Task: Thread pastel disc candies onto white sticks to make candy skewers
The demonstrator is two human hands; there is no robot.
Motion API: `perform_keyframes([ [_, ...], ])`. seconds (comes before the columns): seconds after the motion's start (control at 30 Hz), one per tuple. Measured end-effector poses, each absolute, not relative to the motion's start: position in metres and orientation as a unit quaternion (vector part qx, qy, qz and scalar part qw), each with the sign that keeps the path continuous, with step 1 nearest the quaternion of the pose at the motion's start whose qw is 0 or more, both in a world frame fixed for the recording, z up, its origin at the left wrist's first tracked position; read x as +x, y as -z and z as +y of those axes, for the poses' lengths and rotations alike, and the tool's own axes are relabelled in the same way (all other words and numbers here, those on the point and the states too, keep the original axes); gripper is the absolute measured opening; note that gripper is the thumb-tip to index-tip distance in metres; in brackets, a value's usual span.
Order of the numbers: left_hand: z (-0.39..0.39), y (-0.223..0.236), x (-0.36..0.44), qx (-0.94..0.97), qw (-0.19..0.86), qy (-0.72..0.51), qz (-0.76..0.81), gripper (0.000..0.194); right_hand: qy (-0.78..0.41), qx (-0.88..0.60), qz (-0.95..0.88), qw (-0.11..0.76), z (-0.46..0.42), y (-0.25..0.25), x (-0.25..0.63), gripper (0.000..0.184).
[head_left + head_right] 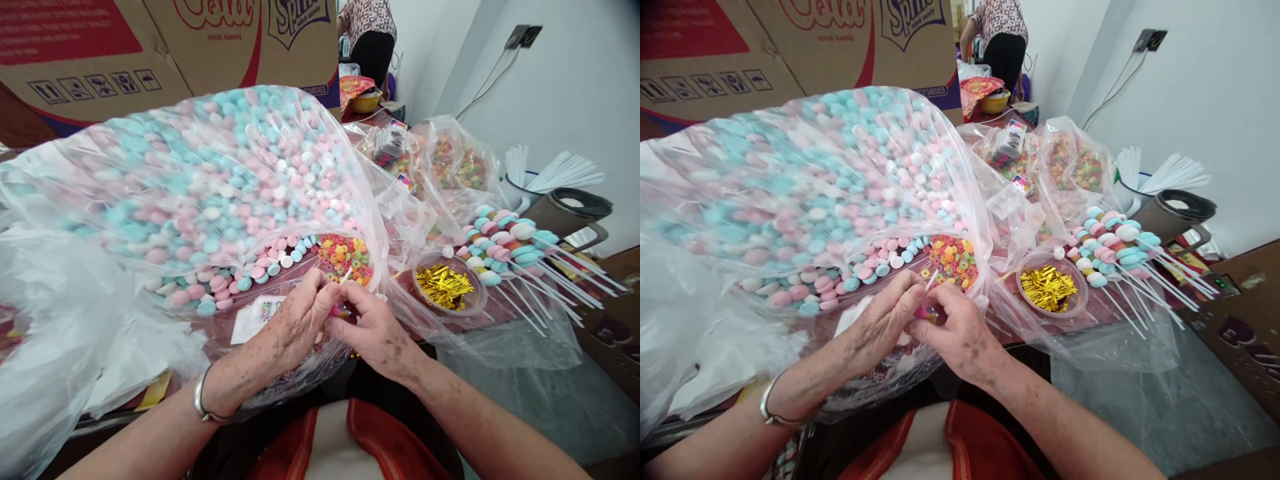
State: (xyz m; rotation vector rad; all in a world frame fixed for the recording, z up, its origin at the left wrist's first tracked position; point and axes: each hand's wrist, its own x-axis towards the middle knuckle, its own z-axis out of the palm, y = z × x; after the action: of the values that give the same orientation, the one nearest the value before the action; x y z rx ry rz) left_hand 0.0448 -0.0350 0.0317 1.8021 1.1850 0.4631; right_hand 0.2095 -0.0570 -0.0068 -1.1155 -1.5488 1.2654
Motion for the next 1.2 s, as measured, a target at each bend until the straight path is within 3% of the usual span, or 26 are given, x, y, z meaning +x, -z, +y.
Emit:
perform_keyframes([
  [0.2,-0.035,-0.021,0.048,0.586,0.602,-0.271,0.469,0.028,-0.49,-0.462,-0.584,0.453,-0.057,0.013,0.211,0.021],
  [0.33,-0.038,-0.014,0.043,0.485,0.664,-0.319,0.471,0.03,-0.586,-0.41,-0.532,0.453,-0.054,0.017,0.215,0.02],
  [0.43,-0.04,-0.013,0.041,0.425,0.73,-0.281,0.455,0.025,-0.628,-0.328,-0.543,0.45,-0.051,0.019,0.221,0.031],
  [0.57,-0.039,-0.012,0.04,0.387,0.802,-0.182,0.417,0.014,-0.471,-0.3,-0.716,0.418,-0.049,0.02,0.232,0.013],
  [0.7,-0.036,-0.01,0.036,0.359,0.845,-0.16,0.363,0.025,-0.3,-0.317,-0.789,0.432,-0.054,0.02,0.236,0.018],
  [0.77,-0.036,-0.01,0.034,0.371,0.858,-0.137,0.328,0.032,-0.275,-0.335,-0.788,0.437,-0.057,0.019,0.233,0.02],
  [0.97,-0.038,-0.018,0.033,0.408,0.833,-0.144,0.345,0.027,-0.289,-0.426,-0.72,0.466,-0.067,0.016,0.226,0.021],
  [1.07,-0.038,-0.019,0.035,0.429,0.802,-0.176,0.376,0.031,-0.096,-0.451,-0.763,0.453,-0.074,0.016,0.233,0.023],
  [1.2,-0.039,-0.014,0.035,0.438,0.811,-0.142,0.362,0.032,0.078,-0.335,-0.874,0.342,-0.081,0.011,0.241,0.033],
])
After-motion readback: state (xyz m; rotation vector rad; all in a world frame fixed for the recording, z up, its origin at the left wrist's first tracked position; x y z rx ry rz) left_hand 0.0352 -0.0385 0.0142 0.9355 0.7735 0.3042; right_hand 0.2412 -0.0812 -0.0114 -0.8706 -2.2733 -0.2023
